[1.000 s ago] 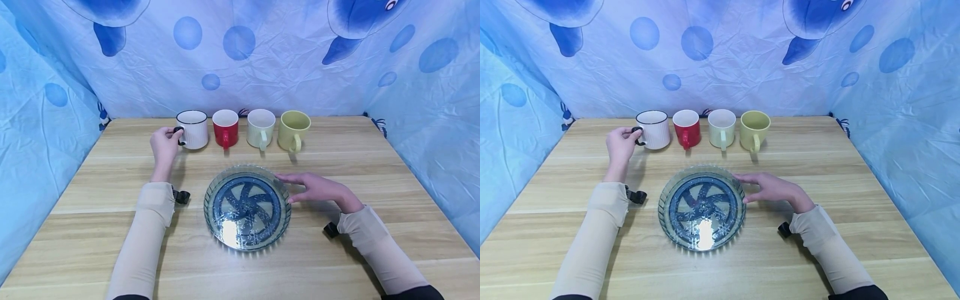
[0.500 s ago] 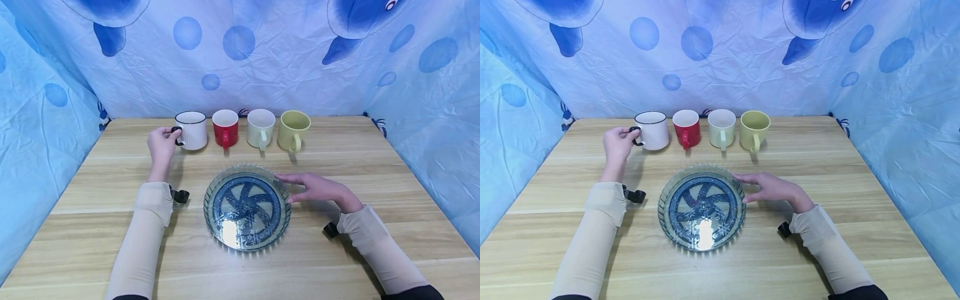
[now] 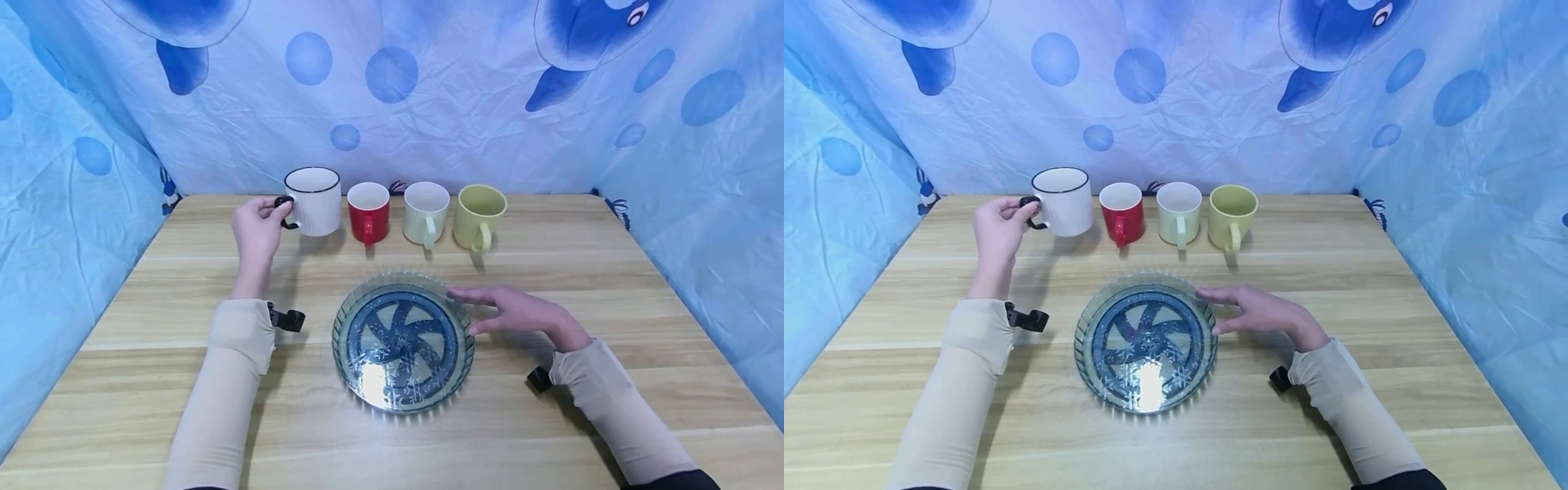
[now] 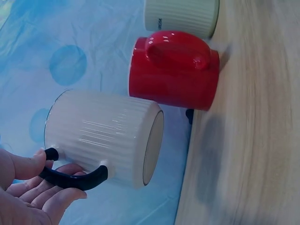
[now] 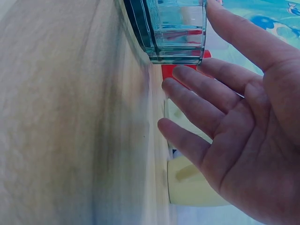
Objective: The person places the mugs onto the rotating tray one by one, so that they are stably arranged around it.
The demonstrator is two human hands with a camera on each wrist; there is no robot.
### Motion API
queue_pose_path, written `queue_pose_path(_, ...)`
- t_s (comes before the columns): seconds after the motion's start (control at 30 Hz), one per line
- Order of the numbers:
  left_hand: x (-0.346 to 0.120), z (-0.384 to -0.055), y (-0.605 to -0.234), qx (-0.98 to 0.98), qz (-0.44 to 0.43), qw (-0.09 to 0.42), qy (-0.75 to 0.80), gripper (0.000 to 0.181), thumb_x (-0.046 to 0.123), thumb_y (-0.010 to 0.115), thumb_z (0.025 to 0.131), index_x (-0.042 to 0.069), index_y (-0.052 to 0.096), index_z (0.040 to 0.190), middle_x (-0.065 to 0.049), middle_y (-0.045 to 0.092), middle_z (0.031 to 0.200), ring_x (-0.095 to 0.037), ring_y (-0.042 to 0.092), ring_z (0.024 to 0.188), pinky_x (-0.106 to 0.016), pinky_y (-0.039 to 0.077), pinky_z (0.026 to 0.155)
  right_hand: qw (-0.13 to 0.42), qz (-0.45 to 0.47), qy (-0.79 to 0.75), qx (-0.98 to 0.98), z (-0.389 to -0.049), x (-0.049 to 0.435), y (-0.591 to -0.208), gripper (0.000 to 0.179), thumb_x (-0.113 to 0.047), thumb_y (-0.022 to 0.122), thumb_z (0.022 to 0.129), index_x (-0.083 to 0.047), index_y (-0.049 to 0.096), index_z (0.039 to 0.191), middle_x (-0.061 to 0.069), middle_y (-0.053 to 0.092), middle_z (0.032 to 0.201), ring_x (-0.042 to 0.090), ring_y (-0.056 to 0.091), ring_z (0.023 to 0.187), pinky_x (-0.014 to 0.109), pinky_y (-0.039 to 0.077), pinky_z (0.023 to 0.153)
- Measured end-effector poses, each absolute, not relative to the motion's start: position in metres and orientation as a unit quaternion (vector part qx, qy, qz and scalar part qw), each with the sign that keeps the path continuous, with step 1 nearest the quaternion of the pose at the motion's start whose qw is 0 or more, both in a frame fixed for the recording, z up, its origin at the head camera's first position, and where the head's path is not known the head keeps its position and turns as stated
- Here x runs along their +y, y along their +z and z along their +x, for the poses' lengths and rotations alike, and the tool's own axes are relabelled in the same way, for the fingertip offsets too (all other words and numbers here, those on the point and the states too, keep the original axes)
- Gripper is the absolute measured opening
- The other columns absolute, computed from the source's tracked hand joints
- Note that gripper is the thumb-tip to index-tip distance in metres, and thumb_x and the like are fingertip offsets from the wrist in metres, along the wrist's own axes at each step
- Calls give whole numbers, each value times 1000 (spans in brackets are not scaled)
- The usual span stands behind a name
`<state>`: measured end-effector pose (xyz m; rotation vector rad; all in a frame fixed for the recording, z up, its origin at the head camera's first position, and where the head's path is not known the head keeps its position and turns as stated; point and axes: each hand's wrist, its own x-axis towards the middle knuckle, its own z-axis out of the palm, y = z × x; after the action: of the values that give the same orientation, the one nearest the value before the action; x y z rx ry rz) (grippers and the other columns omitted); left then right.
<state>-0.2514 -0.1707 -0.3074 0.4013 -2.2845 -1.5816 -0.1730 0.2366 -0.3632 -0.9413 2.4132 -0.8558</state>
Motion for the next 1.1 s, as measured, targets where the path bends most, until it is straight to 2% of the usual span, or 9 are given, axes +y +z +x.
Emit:
queue_pose_path(0.1, -170, -248, -305, -794, 131, 168, -569, 30, 21, 67, 91, -2, 68, 112, -9, 73, 105, 3, 63, 80, -9, 50, 67, 207, -337, -310, 865, -172, 237, -364, 76, -30, 71, 87, -11, 34, 150, 9, 36, 155, 32, 41, 139, 50, 33, 115)
queue_pose_path(0.27, -170, -243, -298, -770, 109, 168, -606, 29, 17, 68, 90, -4, 67, 109, 8, 71, 82, 1, 66, 79, -9, 52, 65, 211, -337, -320, 860, -174, 238, -366, 76, -27, 71, 87, -11, 33, 151, 10, 37, 154, 30, 44, 138, 49, 34, 115)
queue_pose_path(0.43, -170, -237, -292, -751, 90, 154, -635, 18, 14, 69, 89, 0, 67, 100, 21, 64, 66, 5, 65, 71, -8, 52, 62, 221, -336, -332, 853, -176, 238, -367, 77, -26, 71, 87, -11, 31, 151, 12, 38, 154, 31, 45, 137, 48, 35, 114)
queue_pose_path(0.6, -169, -230, -289, -721, 66, 141, -675, 13, 12, 70, 88, 3, 66, 96, 16, 71, 71, 5, 68, 72, -9, 54, 62, 233, -336, -343, 846, -176, 238, -366, 80, -28, 71, 87, -11, 29, 152, 12, 38, 153, 31, 48, 134, 48, 37, 113)
queue_pose_path(0.73, -166, -223, -285, -702, 42, 139, -697, 17, 9, 69, 88, -2, 67, 100, 8, 75, 80, 2, 71, 75, -12, 56, 66, 235, -334, -342, 846, -176, 238, -366, 80, -29, 71, 87, -12, 28, 152, 12, 38, 153, 32, 51, 132, 50, 39, 112)
queue_pose_path(0.87, -163, -216, -282, -698, 22, 133, -703, 16, 9, 68, 89, -2, 67, 100, 10, 75, 77, 1, 71, 77, -12, 57, 66, 238, -329, -343, 847, -175, 238, -365, 80, -26, 71, 86, -12, 28, 152, 12, 37, 154, 32, 53, 130, 50, 40, 110)
queue_pose_path(1.1, -161, -207, -280, -683, -11, 106, -722, 4, 4, 67, 89, 7, 69, 91, 10, 75, 76, 0, 71, 77, -12, 56, 64, 244, -324, -347, 846, -175, 237, -364, 81, -23, 72, 86, -12, 27, 153, 12, 35, 155, 32, 53, 129, 51, 38, 112)
